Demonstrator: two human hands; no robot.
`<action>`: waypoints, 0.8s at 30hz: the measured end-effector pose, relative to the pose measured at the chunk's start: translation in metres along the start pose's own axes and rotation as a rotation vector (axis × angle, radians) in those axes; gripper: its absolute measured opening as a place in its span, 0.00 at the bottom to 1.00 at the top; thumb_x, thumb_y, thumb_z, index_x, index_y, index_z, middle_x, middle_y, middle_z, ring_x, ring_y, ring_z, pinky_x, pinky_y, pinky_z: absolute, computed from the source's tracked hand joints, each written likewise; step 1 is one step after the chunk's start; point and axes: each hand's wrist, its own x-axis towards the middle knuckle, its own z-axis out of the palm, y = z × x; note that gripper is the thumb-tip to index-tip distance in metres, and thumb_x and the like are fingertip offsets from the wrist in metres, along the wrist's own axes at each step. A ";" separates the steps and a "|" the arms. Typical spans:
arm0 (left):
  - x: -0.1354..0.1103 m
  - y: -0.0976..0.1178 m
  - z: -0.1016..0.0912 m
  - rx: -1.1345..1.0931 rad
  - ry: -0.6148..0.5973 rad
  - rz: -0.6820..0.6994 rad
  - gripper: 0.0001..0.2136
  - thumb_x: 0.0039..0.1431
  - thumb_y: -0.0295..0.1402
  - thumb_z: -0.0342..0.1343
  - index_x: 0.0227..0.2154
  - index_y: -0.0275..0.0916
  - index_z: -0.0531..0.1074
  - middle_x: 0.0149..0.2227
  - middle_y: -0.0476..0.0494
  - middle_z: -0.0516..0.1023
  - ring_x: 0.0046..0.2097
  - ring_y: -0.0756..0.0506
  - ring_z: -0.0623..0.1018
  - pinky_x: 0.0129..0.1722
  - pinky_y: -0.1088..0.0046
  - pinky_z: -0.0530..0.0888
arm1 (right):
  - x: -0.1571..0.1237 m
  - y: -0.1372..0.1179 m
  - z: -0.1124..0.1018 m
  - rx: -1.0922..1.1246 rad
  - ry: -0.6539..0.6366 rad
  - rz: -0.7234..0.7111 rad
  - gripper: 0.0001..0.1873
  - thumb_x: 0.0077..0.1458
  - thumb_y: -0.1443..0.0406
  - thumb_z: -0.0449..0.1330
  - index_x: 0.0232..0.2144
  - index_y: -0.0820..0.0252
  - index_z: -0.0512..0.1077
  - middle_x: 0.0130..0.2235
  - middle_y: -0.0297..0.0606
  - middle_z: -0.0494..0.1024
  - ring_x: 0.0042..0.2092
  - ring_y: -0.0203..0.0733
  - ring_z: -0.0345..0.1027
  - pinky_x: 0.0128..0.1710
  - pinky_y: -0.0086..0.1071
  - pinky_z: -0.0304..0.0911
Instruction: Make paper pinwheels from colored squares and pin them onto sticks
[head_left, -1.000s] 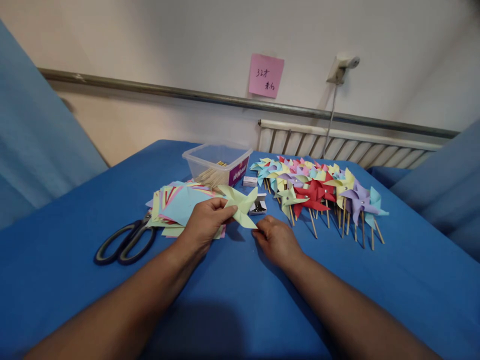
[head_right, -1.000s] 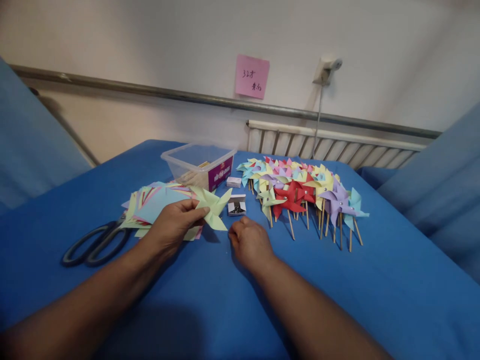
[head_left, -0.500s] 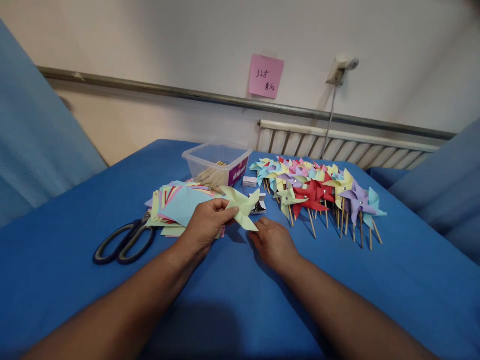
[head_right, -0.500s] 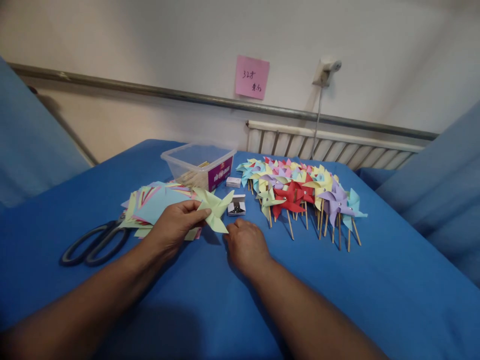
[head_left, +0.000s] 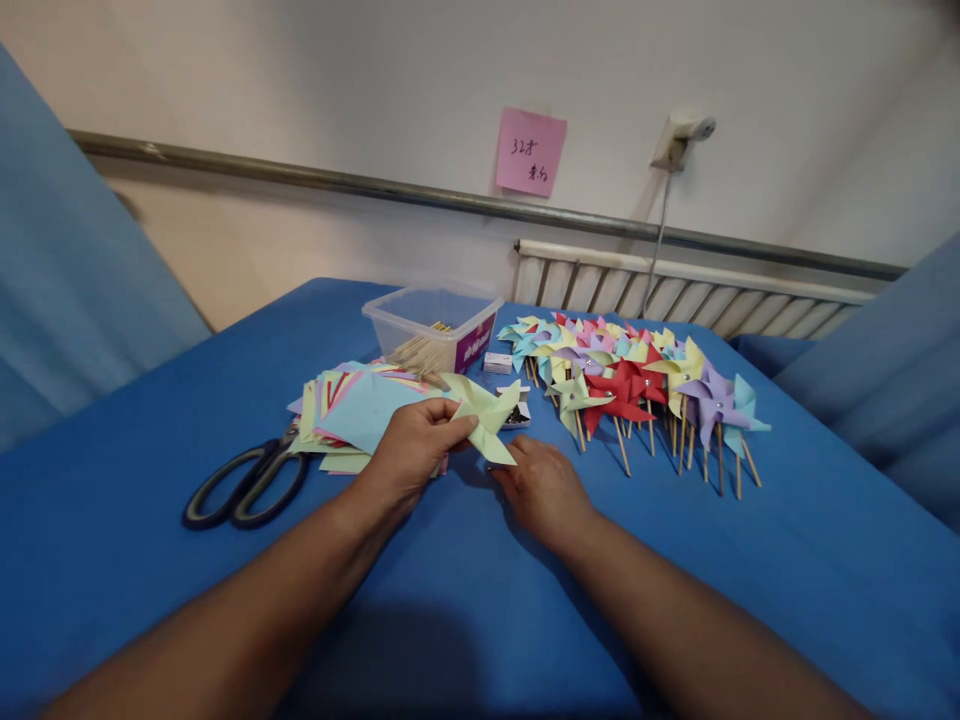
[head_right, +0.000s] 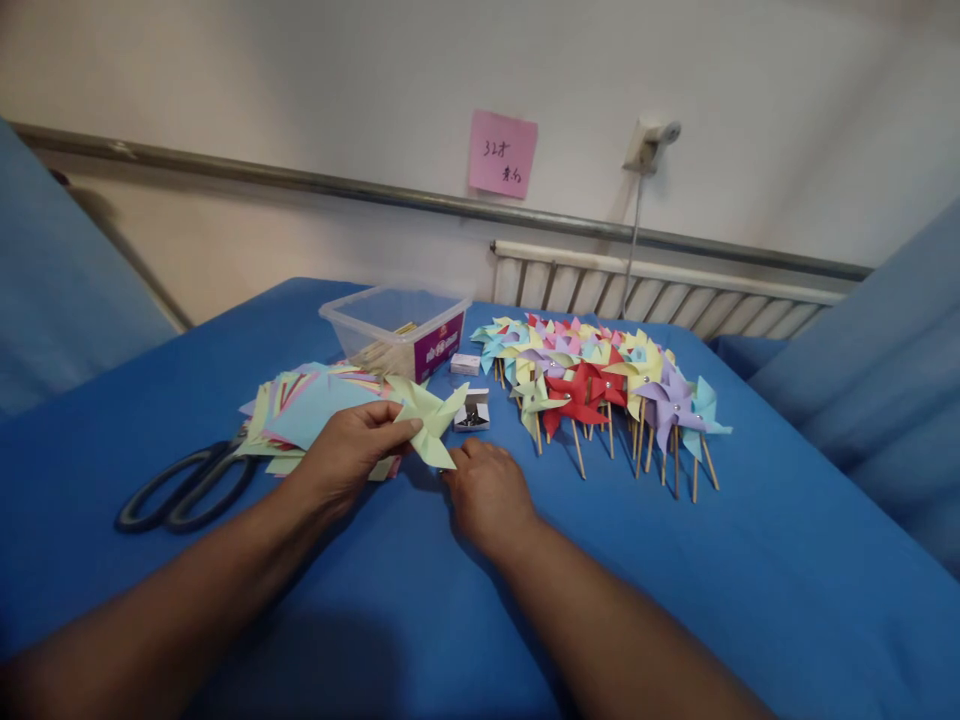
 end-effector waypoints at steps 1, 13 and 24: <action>0.000 0.000 0.000 -0.007 -0.001 0.001 0.10 0.42 0.37 0.61 0.23 0.35 0.70 0.16 0.53 0.68 0.16 0.53 0.64 0.14 0.77 0.57 | 0.000 0.000 0.000 0.019 0.006 0.008 0.10 0.60 0.64 0.51 0.38 0.61 0.71 0.36 0.42 0.73 0.39 0.44 0.66 0.37 0.33 0.57; 0.001 0.000 0.000 0.015 -0.008 0.002 0.10 0.43 0.37 0.61 0.24 0.35 0.71 0.17 0.52 0.68 0.16 0.53 0.63 0.14 0.77 0.57 | 0.000 -0.004 0.005 -0.075 0.014 -0.086 0.16 0.61 0.64 0.47 0.35 0.57 0.75 0.33 0.41 0.73 0.35 0.44 0.65 0.33 0.34 0.54; 0.002 -0.003 -0.003 0.021 -0.022 0.010 0.11 0.44 0.38 0.60 0.26 0.35 0.71 0.18 0.52 0.70 0.17 0.53 0.65 0.14 0.77 0.58 | 0.004 -0.005 0.011 -0.114 -0.007 -0.090 0.13 0.60 0.67 0.48 0.38 0.58 0.73 0.35 0.41 0.74 0.35 0.44 0.66 0.32 0.33 0.55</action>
